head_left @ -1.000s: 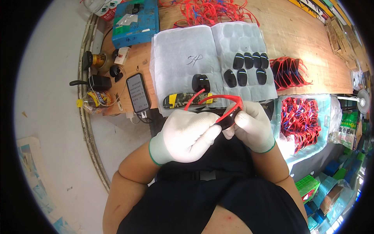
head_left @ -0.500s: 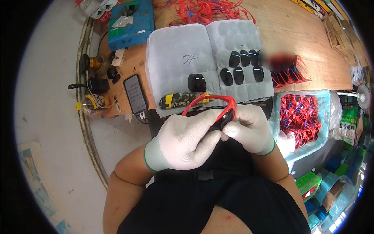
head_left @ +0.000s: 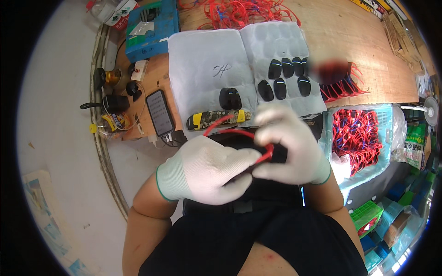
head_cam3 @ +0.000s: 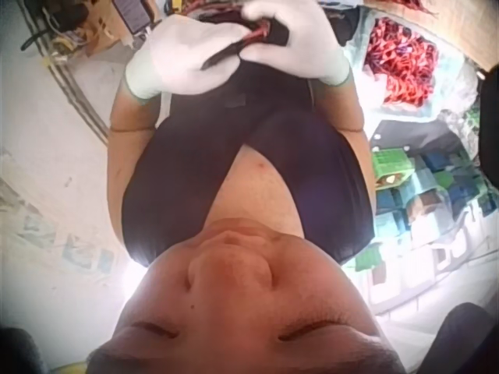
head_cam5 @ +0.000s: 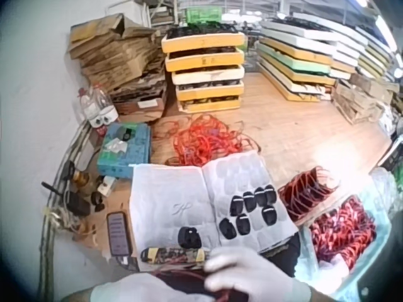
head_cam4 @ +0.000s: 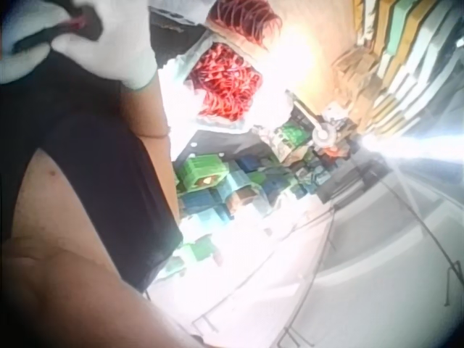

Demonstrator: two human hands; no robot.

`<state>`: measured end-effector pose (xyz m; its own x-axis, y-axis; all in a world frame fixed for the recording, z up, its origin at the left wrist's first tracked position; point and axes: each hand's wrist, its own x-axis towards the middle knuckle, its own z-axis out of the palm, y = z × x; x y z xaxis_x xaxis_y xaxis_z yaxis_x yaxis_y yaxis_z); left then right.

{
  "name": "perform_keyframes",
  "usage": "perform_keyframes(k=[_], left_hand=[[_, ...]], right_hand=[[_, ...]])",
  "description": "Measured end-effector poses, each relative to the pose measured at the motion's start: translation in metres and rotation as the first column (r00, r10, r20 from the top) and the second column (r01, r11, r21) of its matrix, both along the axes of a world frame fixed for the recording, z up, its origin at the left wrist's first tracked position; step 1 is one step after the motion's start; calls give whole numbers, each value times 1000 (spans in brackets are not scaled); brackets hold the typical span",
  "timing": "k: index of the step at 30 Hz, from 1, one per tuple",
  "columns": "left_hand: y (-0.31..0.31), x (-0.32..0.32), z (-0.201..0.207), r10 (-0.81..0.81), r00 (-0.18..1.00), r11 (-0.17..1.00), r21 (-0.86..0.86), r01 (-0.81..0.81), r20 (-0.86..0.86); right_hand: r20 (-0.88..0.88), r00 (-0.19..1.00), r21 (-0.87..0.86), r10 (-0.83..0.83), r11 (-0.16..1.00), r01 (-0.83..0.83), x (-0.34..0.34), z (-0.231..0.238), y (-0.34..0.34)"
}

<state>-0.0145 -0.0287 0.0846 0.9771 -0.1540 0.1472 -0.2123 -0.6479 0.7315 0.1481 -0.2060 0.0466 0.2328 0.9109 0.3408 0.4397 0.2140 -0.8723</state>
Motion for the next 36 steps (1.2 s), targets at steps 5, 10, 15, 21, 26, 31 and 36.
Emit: perform_keyframes(k=[5, 10, 15, 21, 26, 31, 36], left_hand=[[47, 37, -65, 477, 879, 852, -234, -468, -18], [59, 47, -116, 382, 918, 895, 290, -339, -104], [61, 59, -114, 388, 900, 886, 348, -305, -199], [68, 62, -96, 426, 852, 900, 241, -364, -304], [45, 28, -34, 140, 862, 534, -696, -480, -487], [19, 29, -38, 125, 931, 284, -886, -365, -343], [-2, 28, -38, 162, 945, 265, -910, -320, -285]], right_hand=[[-6, 998, -38, 66, 997, -66, 0, 2, -9], [-405, 888, -282, -218, 954, 106, -13, 18, -12], [-215, 967, -251, -139, 965, 83, -14, 7, -19], [-279, 954, -225, -107, 973, 43, -17, 3, -14], [-556, 818, -153, -146, 986, 71, -18, 2, -20], [-537, 844, -147, 8, 984, -103, -22, -8, -2], [-596, 793, -189, -127, 982, 16, -21, -10, -4]])
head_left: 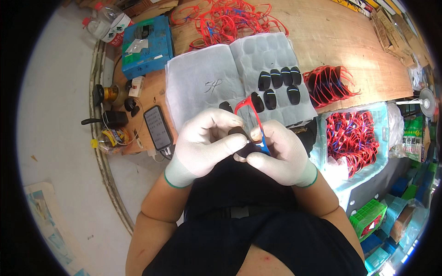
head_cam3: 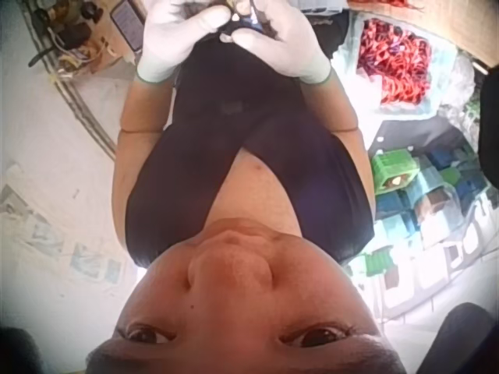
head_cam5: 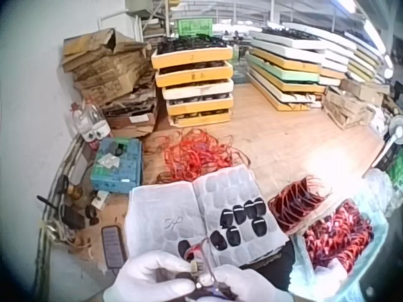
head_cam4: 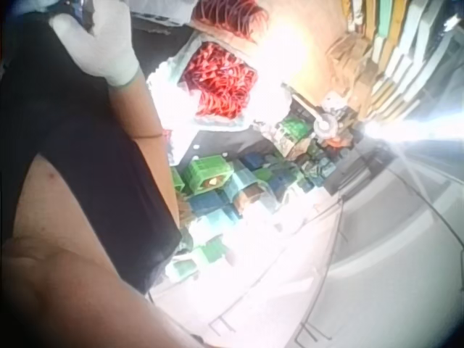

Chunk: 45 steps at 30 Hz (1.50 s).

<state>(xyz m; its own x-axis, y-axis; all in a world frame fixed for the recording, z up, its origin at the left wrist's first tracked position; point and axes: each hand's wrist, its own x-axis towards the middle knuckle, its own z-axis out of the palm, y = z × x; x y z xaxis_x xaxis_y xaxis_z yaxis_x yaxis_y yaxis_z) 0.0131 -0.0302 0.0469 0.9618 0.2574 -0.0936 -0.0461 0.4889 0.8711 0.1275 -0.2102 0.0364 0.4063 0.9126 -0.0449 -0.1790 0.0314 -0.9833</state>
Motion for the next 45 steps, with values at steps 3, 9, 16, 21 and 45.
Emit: perform_keyframes(k=[3, 9, 16, 21, 45], left_hand=[[4, -4, -18, -41, 994, 940, -340, 4, -101], [-5, 0, -21, -212, 971, 786, -572, 236, 108], [-15, -5, -22, -26, 998, 963, -271, 10, -57], [-16, -6, -19, 4, 997, 995, -103, -12, -72], [-14, -11, -6, 68, 952, 998, 37, -59, -299]], right_hand=[[77, 997, -61, -15, 998, 19, -1, 3, -2], [166, 981, -61, 104, 994, -95, 10, 8, -5], [131, 991, -60, -6, 998, 14, 5, 8, -3], [409, 904, -11, -121, 990, 137, -1, 10, -1], [718, 695, 6, -33, 999, 42, -2, 9, 2]])
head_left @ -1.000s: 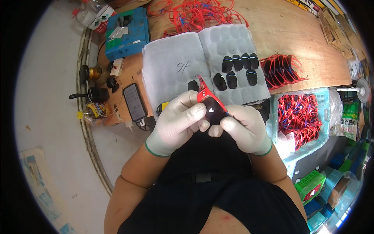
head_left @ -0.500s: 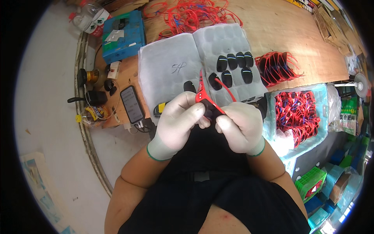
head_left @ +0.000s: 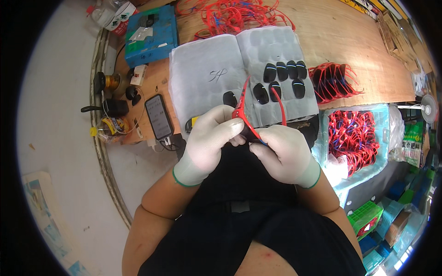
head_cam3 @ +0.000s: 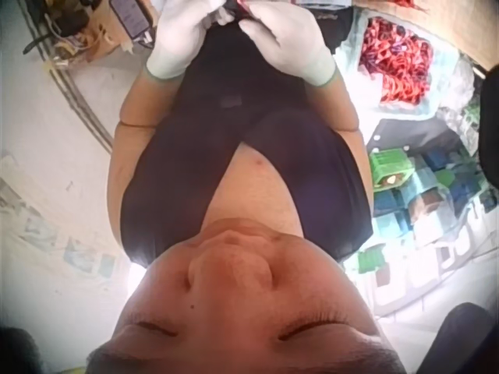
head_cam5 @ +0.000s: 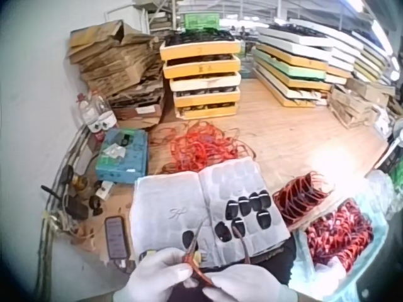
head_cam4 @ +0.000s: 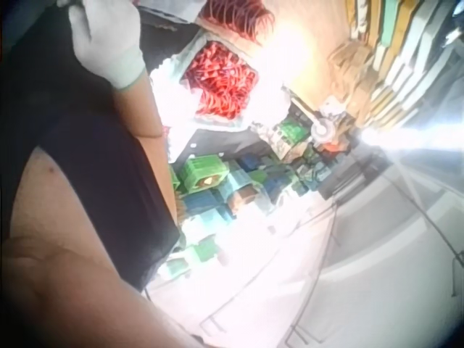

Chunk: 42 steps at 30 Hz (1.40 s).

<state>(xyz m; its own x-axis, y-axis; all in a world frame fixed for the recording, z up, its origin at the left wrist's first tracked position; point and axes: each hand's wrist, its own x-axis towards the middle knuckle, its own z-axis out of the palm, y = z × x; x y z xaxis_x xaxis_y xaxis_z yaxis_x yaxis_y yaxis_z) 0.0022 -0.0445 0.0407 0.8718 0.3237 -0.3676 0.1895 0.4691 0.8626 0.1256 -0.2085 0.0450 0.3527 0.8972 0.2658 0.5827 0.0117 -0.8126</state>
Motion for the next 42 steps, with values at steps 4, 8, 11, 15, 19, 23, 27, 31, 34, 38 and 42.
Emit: perform_keyframes(k=[4, 8, 11, 15, 19, 23, 27, 31, 34, 38, 42], left_hand=[[-2, -1, 0, 10, 998, 999, 42, -13, 65], [-4, -5, 3, -17, 987, 999, 54, 9, 159], [-7, -4, 6, -51, 983, 995, 97, 34, 175], [-7, -3, 13, -124, 972, 981, 173, 90, 197], [-2, -6, 23, -207, 942, 959, 247, 141, 264], [1, -4, 30, -263, 900, 886, 457, 82, 349], [4, 3, 27, -298, 903, 892, 428, 148, 310], [7, 22, 23, -355, 875, 814, 570, 117, 328], [8, 31, 15, -369, 895, 688, 721, 82, 250], [19, 57, 10, -405, 911, 588, 785, 196, 75], [111, 112, 0, -34, 991, 364, 922, 133, -130]], right_hand=[[-34, 998, -39, -61, 997, 60, -3, -2, 0], [-204, 975, -136, -89, 989, 62, -2, 15, -5], [-255, 952, -77, -168, 985, 153, -5, 18, 1], [-263, 926, -75, -272, 962, 262, -13, 23, 5], [13, 975, 181, -223, 959, 217, -16, 37, 5], [158, 966, 280, -203, 948, 154, -17, 41, -1], [140, 973, 285, -181, 949, 135, -9, 32, -1], [-49, 996, 229, -69, 970, 79, 11, 23, -4], [-217, 975, 197, -37, 977, 81, 29, 13, -9], [-186, 982, 132, -10, 991, 35, 62, -3, -27], [81, 848, 66, -523, 852, 519, 146, -24, -75]])
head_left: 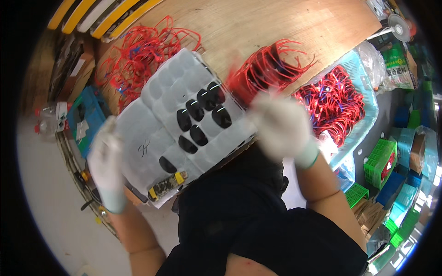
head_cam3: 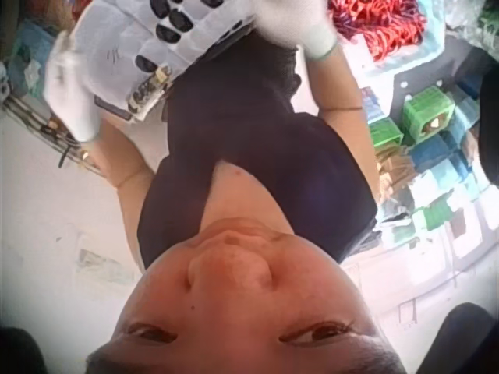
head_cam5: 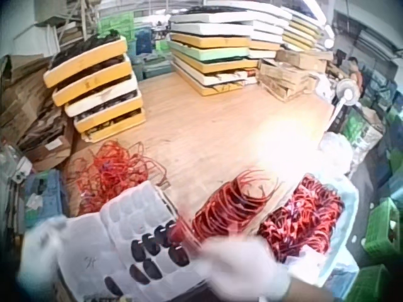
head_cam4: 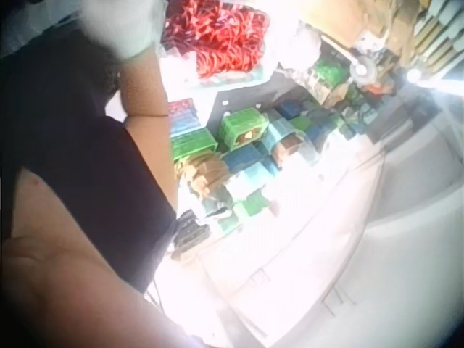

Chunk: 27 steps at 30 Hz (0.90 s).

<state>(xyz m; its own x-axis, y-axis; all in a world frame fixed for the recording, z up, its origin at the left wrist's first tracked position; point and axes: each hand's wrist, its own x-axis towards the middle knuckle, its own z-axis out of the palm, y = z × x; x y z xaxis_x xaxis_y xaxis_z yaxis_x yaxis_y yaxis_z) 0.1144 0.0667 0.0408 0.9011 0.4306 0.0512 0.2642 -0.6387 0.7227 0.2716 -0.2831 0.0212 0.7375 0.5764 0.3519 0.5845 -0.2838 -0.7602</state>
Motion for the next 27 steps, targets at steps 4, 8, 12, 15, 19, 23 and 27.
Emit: perform_keyframes(k=[4, 8, 12, 15, 19, 23, 27], left_hand=[[114, 81, -43, 92, 962, 995, -3, -96, -255], [134, 116, -116, 49, 884, 934, -291, -205, -466], [137, 113, -151, 140, 898, 808, -477, -347, -417], [171, 96, -139, 138, 925, 802, -508, -313, -353], [130, 93, -60, 216, 975, 927, -300, -223, -58], [119, 56, -9, 108, 973, 984, -160, -76, 203], [86, 17, 2, 58, 963, 953, -302, 25, 264]], right_hand=[[176, 853, -440, -492, 736, 515, 151, -45, -66], [18, 935, -696, -355, 667, 266, 202, -114, -90], [-169, 922, -574, -348, 795, 195, 192, -128, -78], [-279, 903, -578, -327, 808, 114, 193, -116, -80], [-185, 923, -638, -339, 755, 149, 197, -112, -93], [119, 883, -599, -455, 676, 429, 168, -82, -67], [149, 896, -284, -418, 850, 444, 97, -53, -16]])
